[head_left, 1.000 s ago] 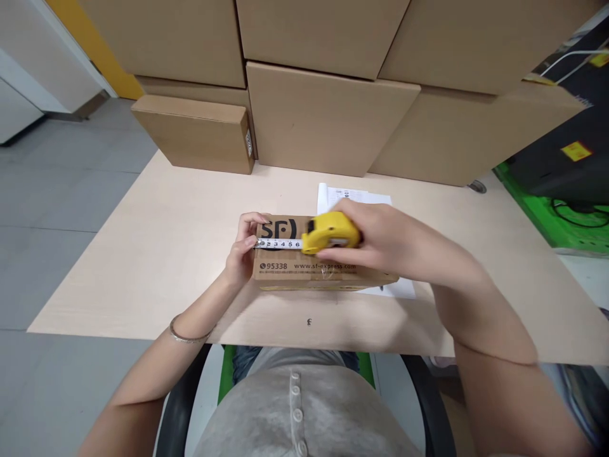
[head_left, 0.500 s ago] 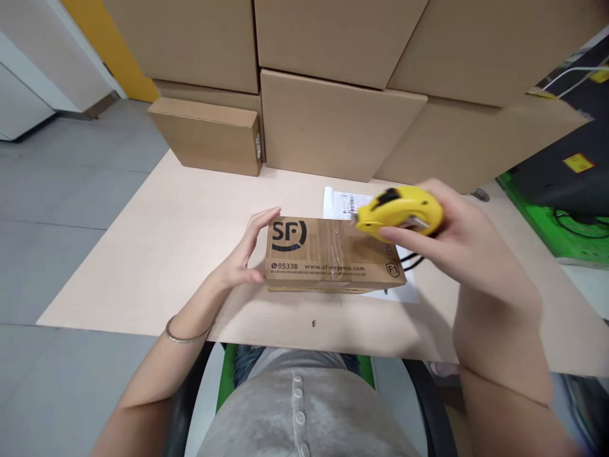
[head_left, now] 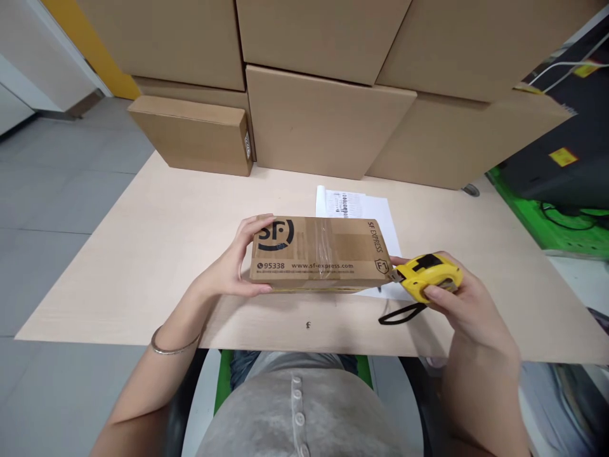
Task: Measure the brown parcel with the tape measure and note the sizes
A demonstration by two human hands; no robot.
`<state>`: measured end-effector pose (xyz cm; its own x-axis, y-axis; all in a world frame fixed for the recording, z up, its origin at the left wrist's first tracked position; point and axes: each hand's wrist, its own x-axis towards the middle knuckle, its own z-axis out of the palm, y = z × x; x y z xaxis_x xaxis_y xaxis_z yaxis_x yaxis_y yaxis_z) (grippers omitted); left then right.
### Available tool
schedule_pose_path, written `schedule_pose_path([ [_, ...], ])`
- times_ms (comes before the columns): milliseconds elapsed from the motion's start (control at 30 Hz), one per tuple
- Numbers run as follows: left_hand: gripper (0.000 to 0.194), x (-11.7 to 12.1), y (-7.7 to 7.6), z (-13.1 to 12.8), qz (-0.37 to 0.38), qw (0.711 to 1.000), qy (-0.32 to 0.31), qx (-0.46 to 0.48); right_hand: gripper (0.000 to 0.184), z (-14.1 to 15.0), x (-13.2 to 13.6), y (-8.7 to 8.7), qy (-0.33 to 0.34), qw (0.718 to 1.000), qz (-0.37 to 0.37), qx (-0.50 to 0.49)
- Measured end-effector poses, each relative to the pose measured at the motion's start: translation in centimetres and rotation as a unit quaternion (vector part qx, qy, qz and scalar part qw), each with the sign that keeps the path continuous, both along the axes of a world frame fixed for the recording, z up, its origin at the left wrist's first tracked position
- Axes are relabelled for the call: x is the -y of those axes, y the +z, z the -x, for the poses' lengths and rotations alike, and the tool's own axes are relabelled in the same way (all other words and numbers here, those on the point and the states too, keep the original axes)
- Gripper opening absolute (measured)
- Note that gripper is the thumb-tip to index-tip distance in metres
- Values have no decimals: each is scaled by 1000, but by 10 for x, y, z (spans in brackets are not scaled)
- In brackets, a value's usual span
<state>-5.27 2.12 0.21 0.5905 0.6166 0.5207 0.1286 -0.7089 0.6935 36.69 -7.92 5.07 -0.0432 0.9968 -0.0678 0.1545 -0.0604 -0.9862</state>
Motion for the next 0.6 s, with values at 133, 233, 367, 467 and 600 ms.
schedule_pose_path([
  [133,111,-1,0,0,-10,1000,7,4,32,6,-3,4,1,1000,-4,-17],
  [233,110,0,1,0,-6,1000,7,2,30,10,-3,6,-2,1000,-5,-24],
  [367,108,-1,1,-2,-14,1000,19,-3,29,11,1,5,-5,1000,-8,-22],
  [467,109,2,3,-6,-52,997,57,9,30,13,-1,10,-8,1000,-16,-17],
  [600,110,22,15,-22,-192,964,167,77,34,29,-28,29,-46,998,-35,-12],
])
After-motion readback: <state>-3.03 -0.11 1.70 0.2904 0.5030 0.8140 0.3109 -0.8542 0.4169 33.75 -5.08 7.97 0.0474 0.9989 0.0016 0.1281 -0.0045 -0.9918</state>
